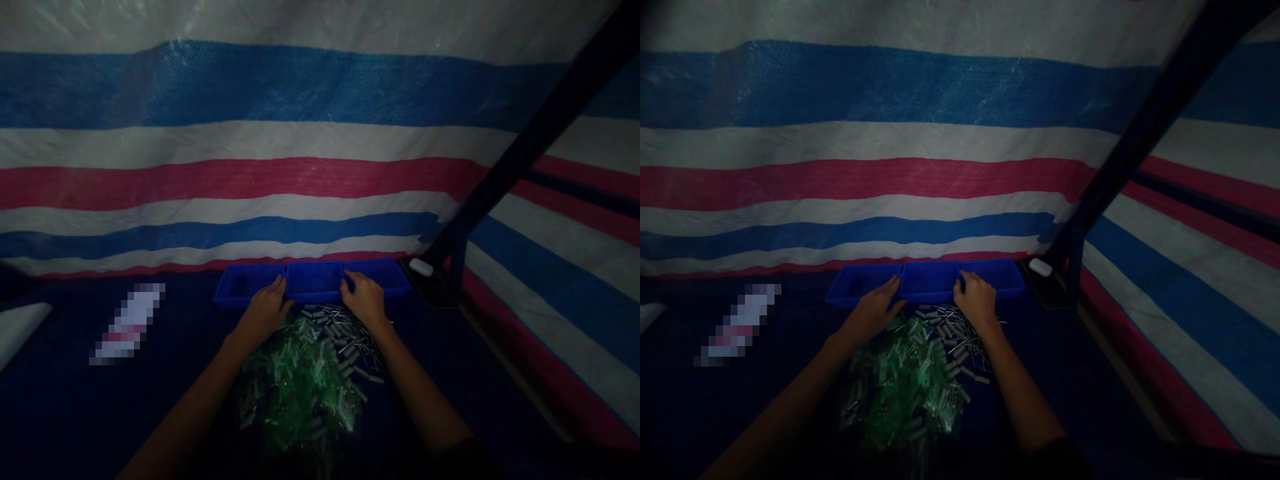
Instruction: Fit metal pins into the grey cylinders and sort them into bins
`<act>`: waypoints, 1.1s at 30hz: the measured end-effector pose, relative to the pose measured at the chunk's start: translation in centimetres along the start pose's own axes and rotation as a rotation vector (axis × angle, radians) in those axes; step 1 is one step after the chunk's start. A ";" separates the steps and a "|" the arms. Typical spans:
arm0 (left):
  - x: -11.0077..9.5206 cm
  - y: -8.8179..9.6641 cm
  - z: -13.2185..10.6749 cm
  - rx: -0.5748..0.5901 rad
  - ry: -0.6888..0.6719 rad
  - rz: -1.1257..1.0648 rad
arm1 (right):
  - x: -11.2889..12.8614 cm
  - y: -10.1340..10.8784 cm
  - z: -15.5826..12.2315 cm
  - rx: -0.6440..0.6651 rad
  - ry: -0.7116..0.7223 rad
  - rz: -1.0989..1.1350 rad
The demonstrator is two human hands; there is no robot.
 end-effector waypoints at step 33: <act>-13.2 -3.4 -20.2 -0.102 -0.477 -0.094 | 3.6 1.8 -19.5 0.134 0.417 0.230</act>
Point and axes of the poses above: each hand's wrist, its own z-axis towards the middle knuckle, its own y-axis out of the back of the hand, x = y × z, the point moved 5 cm from there along z, towards the middle knuckle, and after that the axes turned 7 degrees about x, right-handed, at the moved point
